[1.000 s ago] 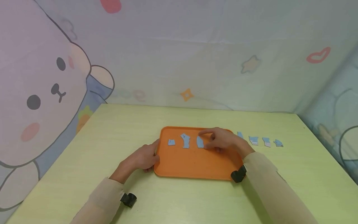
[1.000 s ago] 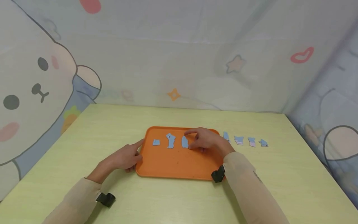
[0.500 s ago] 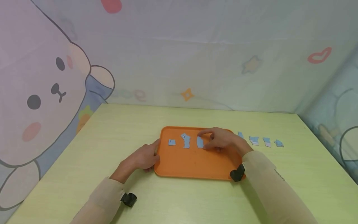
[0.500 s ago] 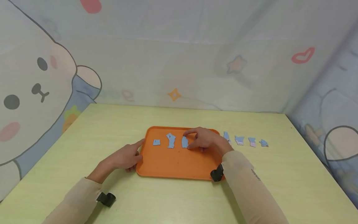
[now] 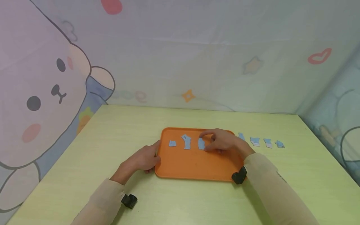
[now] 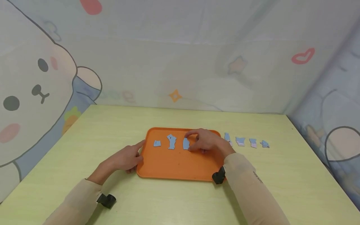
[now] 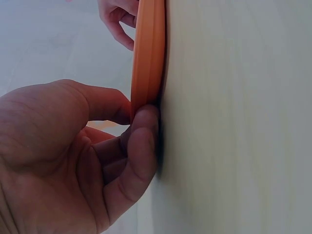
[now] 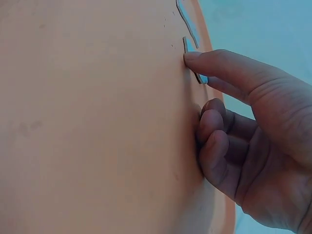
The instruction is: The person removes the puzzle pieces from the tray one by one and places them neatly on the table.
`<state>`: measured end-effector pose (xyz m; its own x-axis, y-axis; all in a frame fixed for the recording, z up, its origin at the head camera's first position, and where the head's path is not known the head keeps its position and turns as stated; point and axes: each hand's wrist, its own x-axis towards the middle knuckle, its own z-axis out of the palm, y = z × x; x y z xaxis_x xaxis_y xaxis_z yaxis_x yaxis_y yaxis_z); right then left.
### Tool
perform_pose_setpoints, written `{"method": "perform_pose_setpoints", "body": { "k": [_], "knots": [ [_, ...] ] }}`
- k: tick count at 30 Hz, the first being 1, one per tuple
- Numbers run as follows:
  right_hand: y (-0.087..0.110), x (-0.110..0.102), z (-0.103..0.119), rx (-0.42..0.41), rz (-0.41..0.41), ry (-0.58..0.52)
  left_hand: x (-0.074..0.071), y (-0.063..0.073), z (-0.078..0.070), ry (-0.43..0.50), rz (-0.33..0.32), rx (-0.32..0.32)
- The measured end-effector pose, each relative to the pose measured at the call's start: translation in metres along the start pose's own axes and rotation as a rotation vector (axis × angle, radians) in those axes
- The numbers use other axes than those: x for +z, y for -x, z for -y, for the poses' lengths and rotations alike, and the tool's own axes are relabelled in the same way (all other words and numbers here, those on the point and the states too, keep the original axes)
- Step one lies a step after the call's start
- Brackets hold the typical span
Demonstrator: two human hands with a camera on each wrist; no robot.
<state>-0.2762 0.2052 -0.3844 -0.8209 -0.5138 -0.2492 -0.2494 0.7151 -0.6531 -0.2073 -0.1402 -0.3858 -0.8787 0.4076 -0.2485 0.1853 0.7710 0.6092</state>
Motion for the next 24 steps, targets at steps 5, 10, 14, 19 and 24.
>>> {"method": "perform_pose_setpoints", "body": {
  "k": [5, 10, 14, 19, 24],
  "knots": [
    [0.003, 0.000, 0.001, -0.001, -0.007, -0.017, 0.000, 0.001, -0.001, 0.001, 0.005, 0.001],
    [0.008, -0.001, 0.003, -0.018, -0.023, -0.023, -0.001, 0.001, -0.001, 0.002, 0.002, 0.000],
    [0.014, -0.002, 0.006, -0.042, -0.025, -0.008, -0.002, 0.001, -0.002, -0.002, 0.003, 0.005],
    [0.021, -0.003, 0.011, -0.073, -0.017, 0.004, -0.002, 0.002, -0.002, -0.002, 0.000, 0.007],
    [0.028, -0.002, 0.011, -0.106, -0.009, -0.001, -0.001, 0.003, -0.001, 0.004, 0.003, 0.013]
  ]
}}
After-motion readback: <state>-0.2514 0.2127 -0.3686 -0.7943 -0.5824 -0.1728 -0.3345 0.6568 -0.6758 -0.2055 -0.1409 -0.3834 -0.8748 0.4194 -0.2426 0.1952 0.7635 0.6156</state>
